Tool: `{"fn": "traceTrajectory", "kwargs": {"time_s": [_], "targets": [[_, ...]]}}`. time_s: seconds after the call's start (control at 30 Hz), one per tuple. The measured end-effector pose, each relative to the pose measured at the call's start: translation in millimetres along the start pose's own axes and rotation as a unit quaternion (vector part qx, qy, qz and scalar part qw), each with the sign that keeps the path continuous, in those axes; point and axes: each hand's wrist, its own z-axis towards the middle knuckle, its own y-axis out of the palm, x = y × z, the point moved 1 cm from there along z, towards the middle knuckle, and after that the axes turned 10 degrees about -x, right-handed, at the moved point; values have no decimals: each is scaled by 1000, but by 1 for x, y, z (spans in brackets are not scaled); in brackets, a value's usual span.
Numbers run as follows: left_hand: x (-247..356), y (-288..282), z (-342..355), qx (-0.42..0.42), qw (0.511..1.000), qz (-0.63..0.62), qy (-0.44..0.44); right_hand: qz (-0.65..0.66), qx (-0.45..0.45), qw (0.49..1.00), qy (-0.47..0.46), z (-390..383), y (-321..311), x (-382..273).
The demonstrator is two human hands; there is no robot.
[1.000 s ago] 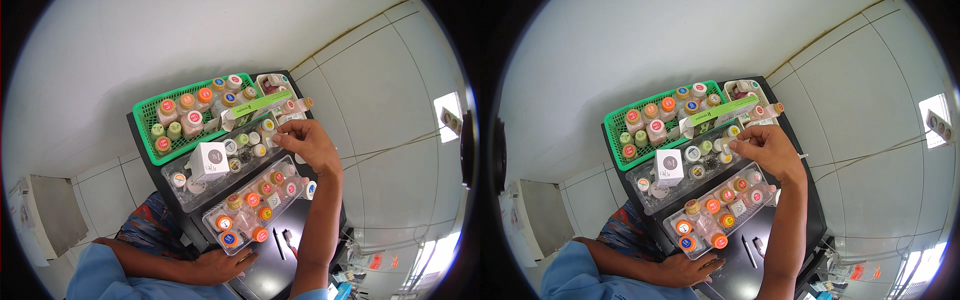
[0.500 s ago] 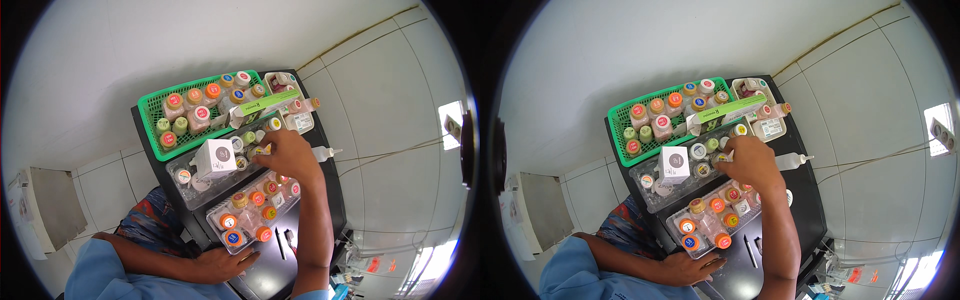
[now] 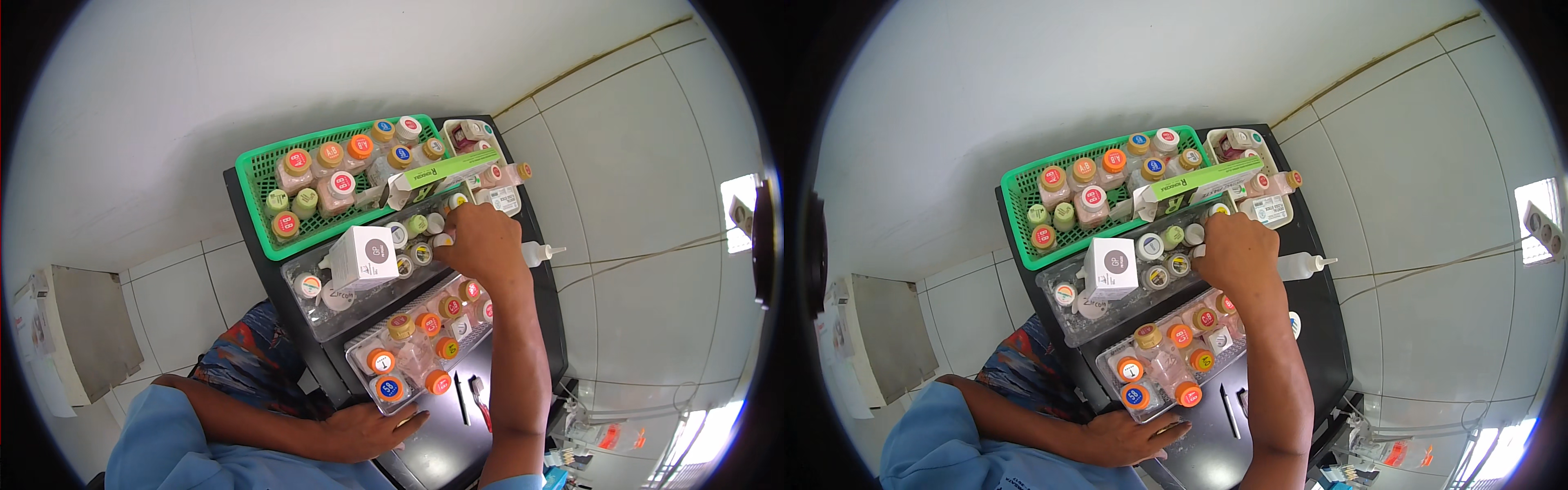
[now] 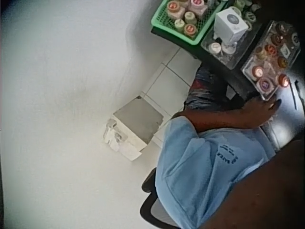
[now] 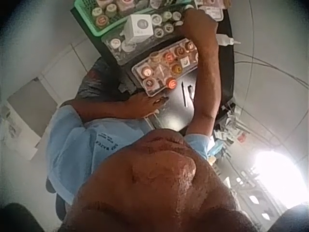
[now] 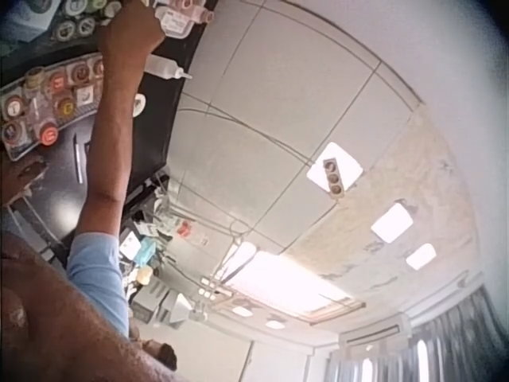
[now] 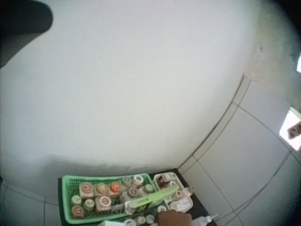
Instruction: The recorder is applying white porcelain paste to a dental model using a small tool.
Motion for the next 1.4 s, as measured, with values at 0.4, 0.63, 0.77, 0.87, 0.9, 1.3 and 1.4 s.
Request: {"fn": "traceTrajectory", "kwargs": {"time_s": [0.4,0.63,0.77,0.87,0.9,1.3,1.4], "targets": [[-1,0,0,10,1000,-16,4,269,-7,959,-82,-27,-19,38],[0,-6,0,1,1000,-15,-5,334,-1,935,-115,-28,-14,42],[-1,-4,0,-8,1000,-20,-3,347,-8,931,-112,-28,-14,42],[0,-6,0,-10,1000,-23,-3,358,-16,927,-107,-29,-15,42],[0,-7,0,-15,1000,-25,-6,358,-16,927,-107,-28,-14,42],[2,-18,2,-66,994,-83,-10,375,-28,920,-109,-27,-10,43],[1,-13,1,-40,996,-86,0,379,-27,919,-105,-27,-11,43]]}}
